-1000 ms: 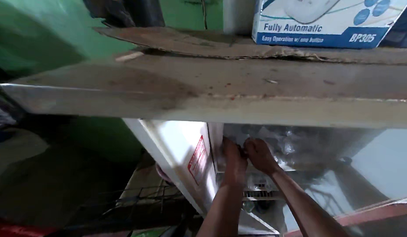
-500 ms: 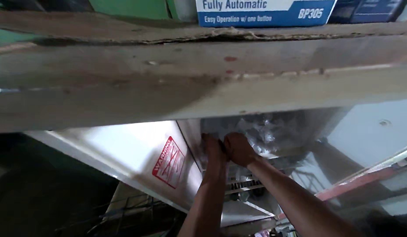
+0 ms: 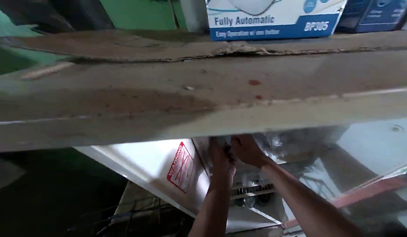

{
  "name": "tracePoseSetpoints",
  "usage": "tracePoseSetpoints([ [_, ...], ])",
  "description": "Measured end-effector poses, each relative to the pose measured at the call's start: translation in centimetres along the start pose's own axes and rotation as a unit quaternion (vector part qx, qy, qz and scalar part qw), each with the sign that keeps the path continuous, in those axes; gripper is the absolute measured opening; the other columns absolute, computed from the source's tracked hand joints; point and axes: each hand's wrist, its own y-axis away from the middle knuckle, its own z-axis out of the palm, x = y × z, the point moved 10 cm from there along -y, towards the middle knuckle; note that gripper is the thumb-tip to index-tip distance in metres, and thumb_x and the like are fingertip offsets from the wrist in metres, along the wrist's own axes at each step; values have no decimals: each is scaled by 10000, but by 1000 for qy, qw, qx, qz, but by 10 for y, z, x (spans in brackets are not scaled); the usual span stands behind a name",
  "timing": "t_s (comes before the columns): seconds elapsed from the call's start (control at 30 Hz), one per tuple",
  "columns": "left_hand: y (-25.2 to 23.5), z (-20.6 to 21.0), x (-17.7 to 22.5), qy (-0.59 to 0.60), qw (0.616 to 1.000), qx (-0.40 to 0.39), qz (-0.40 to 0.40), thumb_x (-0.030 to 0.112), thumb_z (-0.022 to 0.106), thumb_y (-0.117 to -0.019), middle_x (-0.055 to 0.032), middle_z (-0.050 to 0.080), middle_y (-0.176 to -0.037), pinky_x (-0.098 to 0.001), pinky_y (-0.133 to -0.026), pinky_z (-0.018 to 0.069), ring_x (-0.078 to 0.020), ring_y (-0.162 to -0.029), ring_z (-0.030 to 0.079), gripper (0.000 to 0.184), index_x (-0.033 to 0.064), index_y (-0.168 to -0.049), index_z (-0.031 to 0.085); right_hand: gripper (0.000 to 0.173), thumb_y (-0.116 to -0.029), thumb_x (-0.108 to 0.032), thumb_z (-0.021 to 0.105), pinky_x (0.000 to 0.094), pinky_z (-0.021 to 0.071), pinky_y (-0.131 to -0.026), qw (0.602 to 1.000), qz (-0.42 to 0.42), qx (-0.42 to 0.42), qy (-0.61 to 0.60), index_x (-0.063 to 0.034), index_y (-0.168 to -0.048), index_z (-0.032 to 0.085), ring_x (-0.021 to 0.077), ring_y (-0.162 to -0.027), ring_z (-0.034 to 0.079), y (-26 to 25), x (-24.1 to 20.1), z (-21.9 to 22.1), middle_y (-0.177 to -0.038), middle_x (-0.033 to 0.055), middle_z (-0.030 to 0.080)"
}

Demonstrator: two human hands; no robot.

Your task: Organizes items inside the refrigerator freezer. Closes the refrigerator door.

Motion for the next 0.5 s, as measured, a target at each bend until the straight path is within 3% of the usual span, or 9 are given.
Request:
tracePoseSetpoints([
  [0.07,3,1,3,-12,1000,9,8,540,389,-1067,0,459,-621,-253,-425,374,-104,-465,416,471,136,-866,527,254,-1041,-129,515,417,555,-684,998,-42,38,-6,33,-946,687,226,-734,644,4,2,-5,-788,139,646],
  [0.13,6,5,5,-2,999,-11,40,370,350,-1109,15,449,-590,-238,-423,406,-85,-456,435,386,129,-847,497,242,-1019,-125,571,438,567,-872,999,-25,15,25,52,-1100,715,266,-929,698,10,4,-4,-975,198,719],
  [0.2,7,7,9,0,997,-40,71,201,363,-1113,-4,493,-691,-257,-510,462,-93,-554,494,236,90,-974,517,306,-1033,-146,567,491,483,-1034,995,28,-60,77,67,-1220,684,344,-1138,659,10,10,5,-1172,262,695],
  [0.27,5,10,11,20,996,-53,72,112,403,-1091,-60,538,-853,-320,-633,510,-141,-715,549,146,44,-1124,528,300,-1016,-144,589,498,498,-1011,994,21,-53,97,71,-1196,694,353,-1115,672,11,12,3,-1148,268,702],
  [0.37,-4,13,10,60,996,-28,57,224,439,-1093,-65,545,-903,-348,-642,500,-165,-756,546,175,91,-1152,538,278,-1020,-216,614,473,562,-857,996,31,9,86,25,-1115,716,279,-915,691,6,14,-8,-978,188,714],
  [0.43,-5,14,14,58,996,-24,70,415,409,-1102,-79,601,-975,-366,-686,518,-179,-818,583,372,111,-1240,574,317,-1031,-308,618,478,569,-767,993,56,18,102,-7,-1029,715,265,-802,669,1,12,-11,-874,145,686],
  [0.5,-4,18,19,46,994,-29,94,443,370,-1109,-104,626,-1055,-388,-743,535,-193,-896,609,439,100,-1304,562,370,-1007,-372,658,506,564,-752,988,85,29,127,-4,-1000,699,292,-792,668,-3,5,-17,-857,151,674],
])
